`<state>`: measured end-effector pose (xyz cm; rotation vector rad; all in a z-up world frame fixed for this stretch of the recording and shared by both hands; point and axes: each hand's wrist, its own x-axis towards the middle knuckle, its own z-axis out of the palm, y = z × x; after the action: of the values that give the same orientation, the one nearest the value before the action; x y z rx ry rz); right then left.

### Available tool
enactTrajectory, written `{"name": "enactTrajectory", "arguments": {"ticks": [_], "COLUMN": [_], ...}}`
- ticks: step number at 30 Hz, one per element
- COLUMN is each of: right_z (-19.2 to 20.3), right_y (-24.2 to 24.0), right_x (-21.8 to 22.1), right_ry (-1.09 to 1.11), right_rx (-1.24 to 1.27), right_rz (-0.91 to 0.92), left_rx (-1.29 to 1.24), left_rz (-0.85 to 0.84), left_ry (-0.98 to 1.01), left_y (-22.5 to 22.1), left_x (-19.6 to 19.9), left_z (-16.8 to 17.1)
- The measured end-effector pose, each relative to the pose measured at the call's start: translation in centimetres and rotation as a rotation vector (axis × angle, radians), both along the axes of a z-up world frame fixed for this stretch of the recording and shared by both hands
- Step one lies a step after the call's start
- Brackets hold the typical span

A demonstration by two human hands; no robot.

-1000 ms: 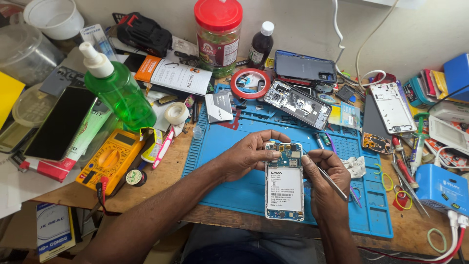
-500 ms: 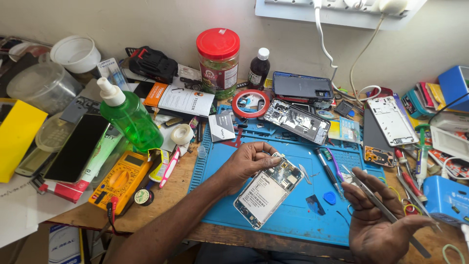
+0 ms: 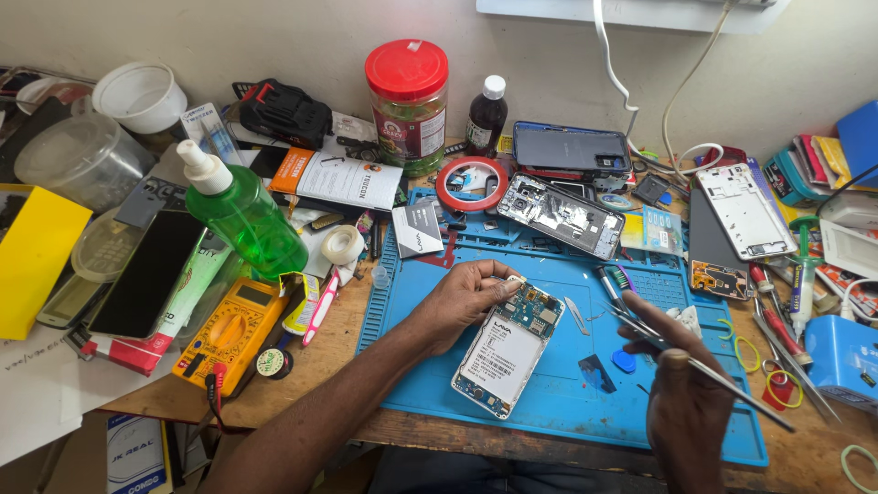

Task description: The person disassembles a white smartphone on a cluttered workbench. They remove the back cover, disconnect ribbon cables using tweezers, and detach the battery from the motherboard. The person then uses a screwdriver to remove screws from the internal frame.

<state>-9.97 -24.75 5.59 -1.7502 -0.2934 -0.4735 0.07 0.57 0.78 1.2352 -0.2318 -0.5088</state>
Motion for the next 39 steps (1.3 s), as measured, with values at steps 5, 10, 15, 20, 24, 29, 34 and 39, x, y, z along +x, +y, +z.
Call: {"name": "enactTrajectory", "arguments": {"ticks": [5,10,15,20,24,29,34,39], "right_z": [0.1,0.4,-0.3,-1.5,-2.3,-2.8,-2.9,-3.0], "right_y": [1.4,2.9,3.2,3.1,3.1,3.3,3.4,3.4], "right_x": [0.4,0.8,1.5,1.2,0.7,0.8,0.8,0.9], "right_ry": [0.032,0.056,-0.088,-0.073,-0.111,-0.131,-0.139,-0.162], "right_rx": [0.055,-0.075,-0.362,-0.451,-0.489,-0.533,-0.538,-0.536], "right_rz": [0.025,-0.037,0.014,-0.001,0.009,0.022,0.024,0.023], "left_rx": [0.02,-0.006,0.037,0.008,0.049,0.058,0.081,0.063], "left_rz": [0.002,-0.011,-0.017,-0.03,-0.016,-0.017,-0.011,-0.018], "left_ry": [0.014,0.038,0.056,0.055,0.06,0.06,0.054,0.05], "left_y": [-0.3,-0.6,-0.8,-0.8,-0.8,-0.8,-0.8,-0.8], "left_x": [0.0,0.1,0.0,0.1,0.2,0.2,0.3,0.3], "left_z": [-0.7,-1.1,-1.6,-1.7,-1.7,-1.7,-1.8,-1.9]}}
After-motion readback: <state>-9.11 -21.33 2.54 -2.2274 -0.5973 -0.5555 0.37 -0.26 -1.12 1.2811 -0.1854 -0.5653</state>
